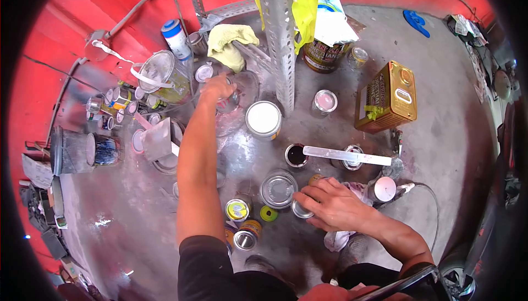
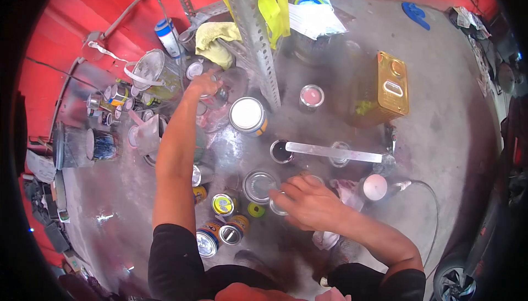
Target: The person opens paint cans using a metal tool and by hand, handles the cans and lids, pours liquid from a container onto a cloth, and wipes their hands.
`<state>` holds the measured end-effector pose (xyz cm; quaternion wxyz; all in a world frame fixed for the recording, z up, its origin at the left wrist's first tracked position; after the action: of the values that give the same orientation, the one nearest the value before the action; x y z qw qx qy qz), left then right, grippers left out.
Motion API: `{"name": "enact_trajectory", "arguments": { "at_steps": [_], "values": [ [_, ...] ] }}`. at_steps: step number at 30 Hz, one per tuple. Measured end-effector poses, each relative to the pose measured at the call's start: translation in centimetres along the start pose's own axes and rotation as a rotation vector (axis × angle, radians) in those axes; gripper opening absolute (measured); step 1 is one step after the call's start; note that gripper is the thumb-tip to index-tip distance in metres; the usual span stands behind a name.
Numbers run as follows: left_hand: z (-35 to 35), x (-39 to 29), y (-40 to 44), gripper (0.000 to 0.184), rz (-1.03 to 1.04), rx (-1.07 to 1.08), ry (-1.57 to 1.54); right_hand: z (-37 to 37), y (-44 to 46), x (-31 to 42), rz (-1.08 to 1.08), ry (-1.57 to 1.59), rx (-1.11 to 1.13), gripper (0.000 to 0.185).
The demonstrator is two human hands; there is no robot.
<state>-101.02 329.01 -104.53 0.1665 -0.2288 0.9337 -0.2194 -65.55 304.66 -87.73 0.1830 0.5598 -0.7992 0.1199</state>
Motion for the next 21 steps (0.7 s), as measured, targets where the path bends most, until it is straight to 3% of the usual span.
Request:
{"name": "enact_trajectory", "arguments": {
  "at_steps": [3,7,9,10,13,14,16,17,18,20,21],
  "values": [
    [0.4,0.8,1.0,0.073,-0.172,-0.062,-0.013,-0.4,0.1,0.2,-0.017,-0.030,-0.041,0.070],
    [0.4,-0.1,0.2,0.075,-0.036,0.005,0.010,-0.8,-0.1,0.2,-0.015,-0.036,-0.049,0.070],
    [-0.3,0.2,-3.2,0.075,-0.213,-0.173,-0.071,-0.8,-0.3,0.3,-0.003,-0.032,-0.054,0.070],
    [0.3,0.2,-3.4,0.075,-0.202,-0.173,-0.069,-0.9,-0.5,0.1,0.002,-0.034,-0.051,0.071],
    [0.7,-0.3,-4.0,0.079,-0.023,-0.396,0.162,-1.3,-1.2,0.3,-0.003,-0.030,-0.077,0.069],
    [1.6,-0.6,-4.1,0.079,-0.010,-0.392,0.165,-1.3,-1.5,0.2,0.011,-0.030,-0.081,0.069],
    [0.5,-2.3,-6.5,0.078,0.082,-0.600,0.132,-1.1,-1.9,0.3,0.004,-0.029,-0.068,0.066],
    [0.5,-3.6,-7.8,0.081,0.259,-0.652,0.046,-1.2,-2.2,0.2,0.014,-0.023,-0.071,0.066],
    [0.2,-4.1,-8.8,0.081,0.266,-0.644,0.053,-1.6,-2.3,0.3,0.009,-0.040,-0.090,0.064],
    [4.5,-8.7,-11.7,0.090,0.668,0.115,-0.064,-1.8,-2.6,0.2,0.011,-0.046,-0.115,0.063],
    [4.4,-10.0,-13.8,0.090,0.666,0.123,-0.058,-1.7,-2.7,0.1,0.009,-0.043,-0.112,0.063]
  ]
}}
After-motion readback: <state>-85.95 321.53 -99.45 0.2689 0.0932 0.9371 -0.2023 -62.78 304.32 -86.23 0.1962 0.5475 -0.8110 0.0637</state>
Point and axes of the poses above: each hand's wrist, its own y-axis towards the middle knuckle, its own z-axis out of the palm, x = y × z, the point moved 9 cm from there along y, towards the middle knuckle, and after that the axes turned 4 degrees about -y, right-handed, at the moved point
